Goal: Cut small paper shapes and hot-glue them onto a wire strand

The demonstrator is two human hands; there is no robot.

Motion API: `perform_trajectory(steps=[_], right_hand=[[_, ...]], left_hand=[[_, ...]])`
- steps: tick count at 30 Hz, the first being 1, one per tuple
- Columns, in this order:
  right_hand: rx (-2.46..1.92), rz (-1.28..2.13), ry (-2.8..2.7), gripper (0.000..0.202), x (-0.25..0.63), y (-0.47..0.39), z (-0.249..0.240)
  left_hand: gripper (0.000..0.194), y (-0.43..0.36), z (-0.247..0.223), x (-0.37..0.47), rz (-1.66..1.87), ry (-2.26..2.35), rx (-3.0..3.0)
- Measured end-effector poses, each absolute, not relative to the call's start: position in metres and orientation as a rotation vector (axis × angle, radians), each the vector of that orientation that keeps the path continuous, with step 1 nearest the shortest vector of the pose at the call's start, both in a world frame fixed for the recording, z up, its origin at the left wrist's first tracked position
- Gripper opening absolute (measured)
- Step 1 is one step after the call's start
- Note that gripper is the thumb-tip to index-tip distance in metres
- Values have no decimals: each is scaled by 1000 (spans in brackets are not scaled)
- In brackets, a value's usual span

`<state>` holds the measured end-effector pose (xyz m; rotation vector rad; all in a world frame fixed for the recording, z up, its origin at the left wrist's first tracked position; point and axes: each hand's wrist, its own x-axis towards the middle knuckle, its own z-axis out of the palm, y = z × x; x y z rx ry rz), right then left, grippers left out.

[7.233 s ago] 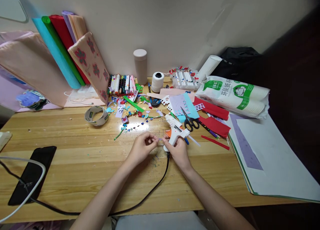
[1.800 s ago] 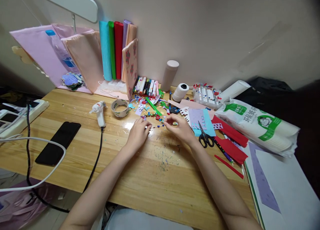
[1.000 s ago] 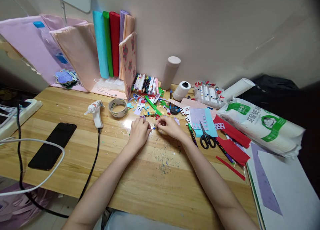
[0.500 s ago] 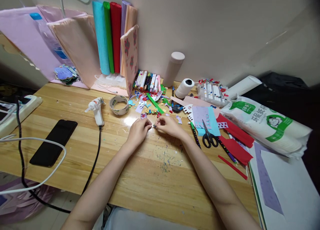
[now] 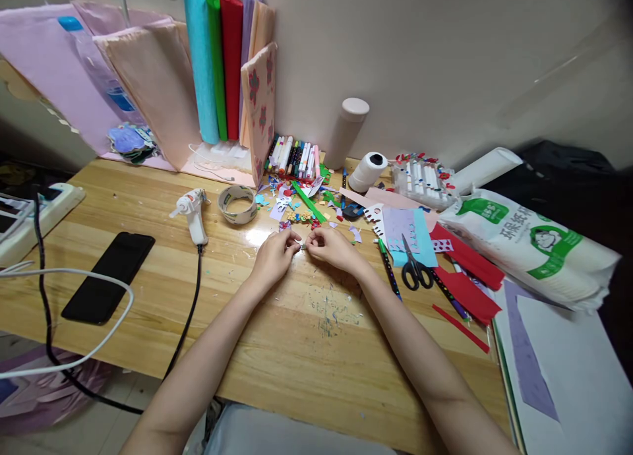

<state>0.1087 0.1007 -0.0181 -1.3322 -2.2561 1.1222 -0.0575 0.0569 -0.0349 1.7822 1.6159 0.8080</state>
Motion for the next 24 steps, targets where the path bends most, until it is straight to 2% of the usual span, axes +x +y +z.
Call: perform_trajectory(steps=[13, 19, 24], right_hand=[[-1362, 896, -2310, 7, 106, 97, -13], [-1054, 686, -2396, 8, 117, 96, -11], [-1074, 650, -2438, 11, 119, 96, -18]], left_hand=[[11, 57, -32, -57, 813, 1626, 1779], [10, 56, -32, -57, 830, 1624, 1779], [10, 56, -33, -57, 832, 1620, 1771]])
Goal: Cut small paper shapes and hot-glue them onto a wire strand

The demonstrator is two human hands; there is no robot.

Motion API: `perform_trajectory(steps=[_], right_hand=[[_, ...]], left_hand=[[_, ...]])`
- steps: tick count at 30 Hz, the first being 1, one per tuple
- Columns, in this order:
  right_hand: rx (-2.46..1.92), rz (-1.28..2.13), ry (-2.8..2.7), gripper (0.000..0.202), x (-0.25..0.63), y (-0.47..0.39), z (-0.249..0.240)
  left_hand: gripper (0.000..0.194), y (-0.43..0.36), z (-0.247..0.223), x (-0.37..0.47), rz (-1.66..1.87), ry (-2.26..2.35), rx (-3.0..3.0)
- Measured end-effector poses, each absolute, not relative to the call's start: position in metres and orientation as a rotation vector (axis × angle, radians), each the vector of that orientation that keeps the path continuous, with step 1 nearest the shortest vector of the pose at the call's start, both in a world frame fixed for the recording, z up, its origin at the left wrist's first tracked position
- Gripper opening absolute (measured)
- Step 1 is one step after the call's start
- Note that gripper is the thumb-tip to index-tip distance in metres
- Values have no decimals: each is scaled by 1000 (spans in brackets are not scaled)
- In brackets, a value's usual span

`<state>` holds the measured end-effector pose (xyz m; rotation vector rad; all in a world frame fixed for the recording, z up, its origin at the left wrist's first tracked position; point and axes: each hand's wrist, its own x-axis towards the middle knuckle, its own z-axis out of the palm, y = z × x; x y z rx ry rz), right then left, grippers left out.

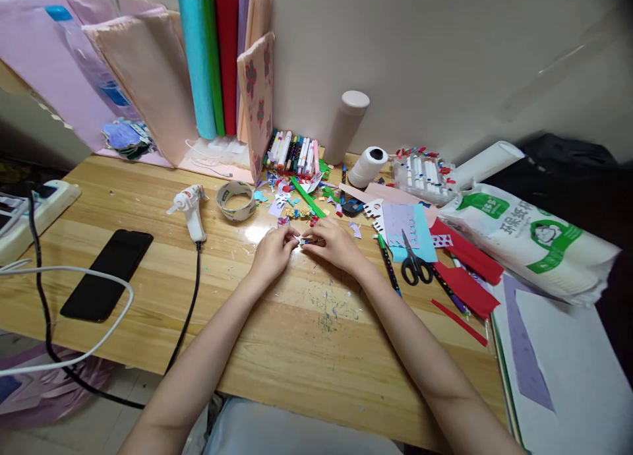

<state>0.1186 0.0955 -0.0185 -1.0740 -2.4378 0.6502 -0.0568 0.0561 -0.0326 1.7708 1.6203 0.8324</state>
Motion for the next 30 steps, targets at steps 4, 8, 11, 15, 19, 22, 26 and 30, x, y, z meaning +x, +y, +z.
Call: perform_trajectory(steps=[4, 8, 11, 15, 19, 22, 26, 30], right_hand=[[-1098, 688, -2431, 9, 116, 96, -21], [-1090, 706, -2422, 8, 116, 97, -20], [-1078, 721, -2411, 9, 117, 98, -21], [-1074, 753, -2392, 7, 116, 98, -22], [-1070, 733, -2393, 8, 114, 97, -23], [-1079, 719, -2387, 9, 113, 96, -23], [-1084, 734, -2376, 8, 112, 95, -24], [-1090, 735, -2376, 9, 112, 94, -25]], left_hand=[[10, 56, -33, -57, 833, 1620, 1768], [10, 56, -32, -57, 832, 1616, 1769], [10, 56, -31, -57, 827, 1613, 1770], [10, 55, -31, -56, 830, 1615, 1770], [9, 55, -30, -56, 837, 1619, 1770], [8, 55, -30, -56, 841, 1620, 1774], [9, 55, -29, -57, 840, 1627, 1775], [8, 55, -29, -56, 839, 1633, 1774]])
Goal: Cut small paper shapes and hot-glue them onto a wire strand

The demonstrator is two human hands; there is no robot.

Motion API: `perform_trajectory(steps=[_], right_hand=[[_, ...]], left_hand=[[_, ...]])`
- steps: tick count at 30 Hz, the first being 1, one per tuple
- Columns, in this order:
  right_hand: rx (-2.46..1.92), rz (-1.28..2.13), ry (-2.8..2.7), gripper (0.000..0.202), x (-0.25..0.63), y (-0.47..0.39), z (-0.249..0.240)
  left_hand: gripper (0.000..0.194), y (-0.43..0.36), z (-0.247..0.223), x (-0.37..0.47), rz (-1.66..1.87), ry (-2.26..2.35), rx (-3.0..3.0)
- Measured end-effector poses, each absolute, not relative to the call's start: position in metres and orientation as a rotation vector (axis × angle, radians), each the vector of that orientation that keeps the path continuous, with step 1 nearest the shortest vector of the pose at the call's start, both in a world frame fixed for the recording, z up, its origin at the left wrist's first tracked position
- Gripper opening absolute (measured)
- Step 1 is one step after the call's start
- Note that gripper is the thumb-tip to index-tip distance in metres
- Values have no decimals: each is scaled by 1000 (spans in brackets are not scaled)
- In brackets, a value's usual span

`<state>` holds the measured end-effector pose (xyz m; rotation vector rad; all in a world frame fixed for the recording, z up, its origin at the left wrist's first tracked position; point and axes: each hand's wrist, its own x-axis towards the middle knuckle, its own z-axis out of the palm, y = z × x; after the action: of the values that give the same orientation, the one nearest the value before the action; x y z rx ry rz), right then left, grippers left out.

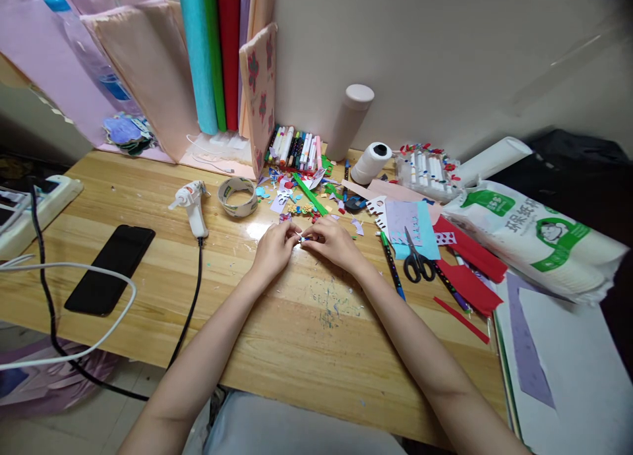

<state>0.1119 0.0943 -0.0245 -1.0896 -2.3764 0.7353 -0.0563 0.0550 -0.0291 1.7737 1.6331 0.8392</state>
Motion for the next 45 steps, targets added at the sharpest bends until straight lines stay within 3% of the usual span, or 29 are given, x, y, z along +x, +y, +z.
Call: perform_trajectory(steps=[45], right_hand=[[-1131, 679, -2381, 11, 121, 100, -26]], left_hand=[[5, 54, -29, -59, 797, 1674, 1902]])
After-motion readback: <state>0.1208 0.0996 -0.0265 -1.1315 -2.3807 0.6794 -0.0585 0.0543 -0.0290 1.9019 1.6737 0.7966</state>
